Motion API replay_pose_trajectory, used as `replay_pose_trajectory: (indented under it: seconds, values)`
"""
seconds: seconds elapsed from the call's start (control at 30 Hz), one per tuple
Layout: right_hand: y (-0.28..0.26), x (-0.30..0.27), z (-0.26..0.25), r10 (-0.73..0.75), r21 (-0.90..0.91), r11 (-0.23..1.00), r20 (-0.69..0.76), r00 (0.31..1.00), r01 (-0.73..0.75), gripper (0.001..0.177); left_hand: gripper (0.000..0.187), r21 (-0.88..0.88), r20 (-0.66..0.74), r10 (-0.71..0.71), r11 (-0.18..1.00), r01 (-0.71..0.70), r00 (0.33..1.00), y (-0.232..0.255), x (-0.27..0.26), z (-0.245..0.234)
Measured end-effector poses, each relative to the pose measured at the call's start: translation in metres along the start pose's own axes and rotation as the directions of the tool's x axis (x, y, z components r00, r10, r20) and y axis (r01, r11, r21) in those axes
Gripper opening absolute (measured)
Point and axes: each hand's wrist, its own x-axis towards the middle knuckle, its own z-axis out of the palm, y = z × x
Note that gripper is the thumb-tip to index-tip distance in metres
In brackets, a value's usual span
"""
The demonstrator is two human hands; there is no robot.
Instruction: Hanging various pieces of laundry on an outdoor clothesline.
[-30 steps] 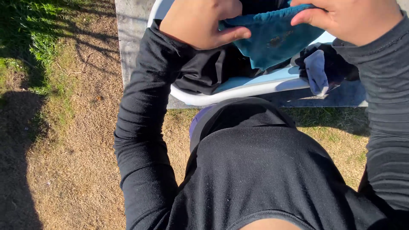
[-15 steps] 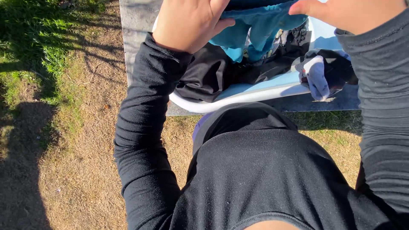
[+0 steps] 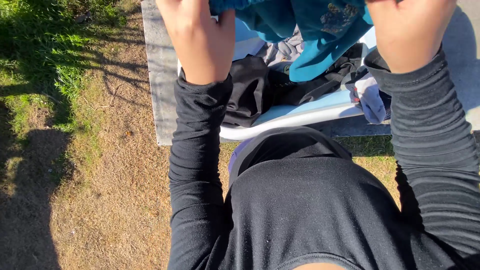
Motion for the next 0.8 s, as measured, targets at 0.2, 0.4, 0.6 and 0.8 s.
replay_pose_trajectory:
  seconds: [0.2, 0.4, 0.6, 0.8]
  values:
    - [-0.012, -0.040, 0.018, 0.038, -0.135, 0.990, 0.004, 0.999, -0.037, 0.020, 0.036, -0.262, 0.423, -0.313, 0.856, 0.446, 0.850, 0.001, -0.052, 0.005]
    - [-0.058, -0.034, 0.011, 0.575, 0.749, 0.453, 0.170, 0.800, -0.485, 0.020, 0.037, -0.262, 0.354, -0.282, 0.885, 0.384, 0.892, 0.010, -0.044, -0.007]
    - [-0.084, -0.051, -0.002, 0.704, 0.936, 0.220, 0.044, 0.709, -0.276, 0.016, 0.018, -0.658, 0.656, -0.210, 0.311, 0.686, 0.725, 0.009, -0.039, 0.012]
    - [-0.154, -0.077, -0.037, 0.892, 0.950, 0.237, -0.129, 0.434, -0.203, 0.019, 0.025, -0.475, 0.858, 0.028, -0.340, 0.812, 0.513, 0.055, 0.016, 0.000]
